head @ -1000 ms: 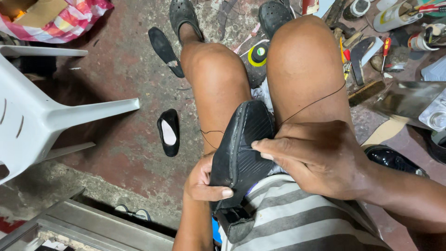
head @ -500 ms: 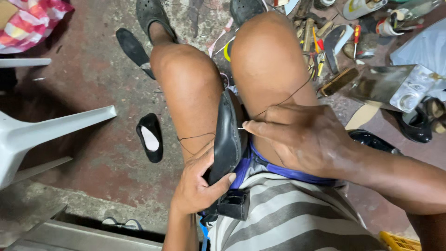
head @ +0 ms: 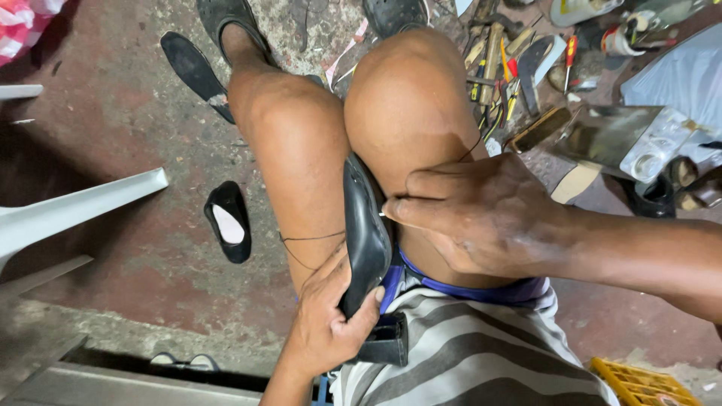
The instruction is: The person sits on the floor and sews a black high-heeled shoe using a needle and thread. They repeatedly push the needle through the shoe's sole and pull the thread to stitch the material.
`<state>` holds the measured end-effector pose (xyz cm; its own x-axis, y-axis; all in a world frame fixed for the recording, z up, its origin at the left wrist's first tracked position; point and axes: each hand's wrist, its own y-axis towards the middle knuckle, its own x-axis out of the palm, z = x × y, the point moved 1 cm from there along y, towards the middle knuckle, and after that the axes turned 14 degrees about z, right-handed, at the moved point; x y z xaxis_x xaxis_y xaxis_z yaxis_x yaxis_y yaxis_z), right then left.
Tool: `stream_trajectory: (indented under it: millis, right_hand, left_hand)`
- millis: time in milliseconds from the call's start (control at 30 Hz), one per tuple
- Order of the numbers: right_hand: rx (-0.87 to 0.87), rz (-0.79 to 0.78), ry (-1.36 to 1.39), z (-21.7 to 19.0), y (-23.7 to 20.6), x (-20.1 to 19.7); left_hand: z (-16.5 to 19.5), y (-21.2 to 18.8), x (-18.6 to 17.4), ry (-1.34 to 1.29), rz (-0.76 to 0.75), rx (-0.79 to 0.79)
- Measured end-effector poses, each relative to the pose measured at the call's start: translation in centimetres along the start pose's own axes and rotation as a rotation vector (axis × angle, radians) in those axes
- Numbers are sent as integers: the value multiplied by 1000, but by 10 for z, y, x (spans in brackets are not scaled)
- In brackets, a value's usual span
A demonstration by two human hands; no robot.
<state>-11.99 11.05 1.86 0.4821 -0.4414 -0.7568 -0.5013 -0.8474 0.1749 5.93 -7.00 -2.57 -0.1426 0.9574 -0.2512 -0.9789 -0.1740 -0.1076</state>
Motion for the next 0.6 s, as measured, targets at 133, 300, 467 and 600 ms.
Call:
stream_trajectory:
  millis: [133, 300, 467, 600]
  right_hand:
    - [50, -63, 357, 4, 8, -17]
    - [58, -68, 147, 9, -14, -10]
    - [73, -239, -85, 9, -22, -8]
    - [257, -94, 169, 6, -5, -2]
  left_hand:
    - [4, -6, 0, 3, 15, 58]
    - [10, -1, -5, 11, -86, 23]
    - [14, 6, -5, 8, -95, -4]
    - [9, 12, -4, 28, -86, -6]
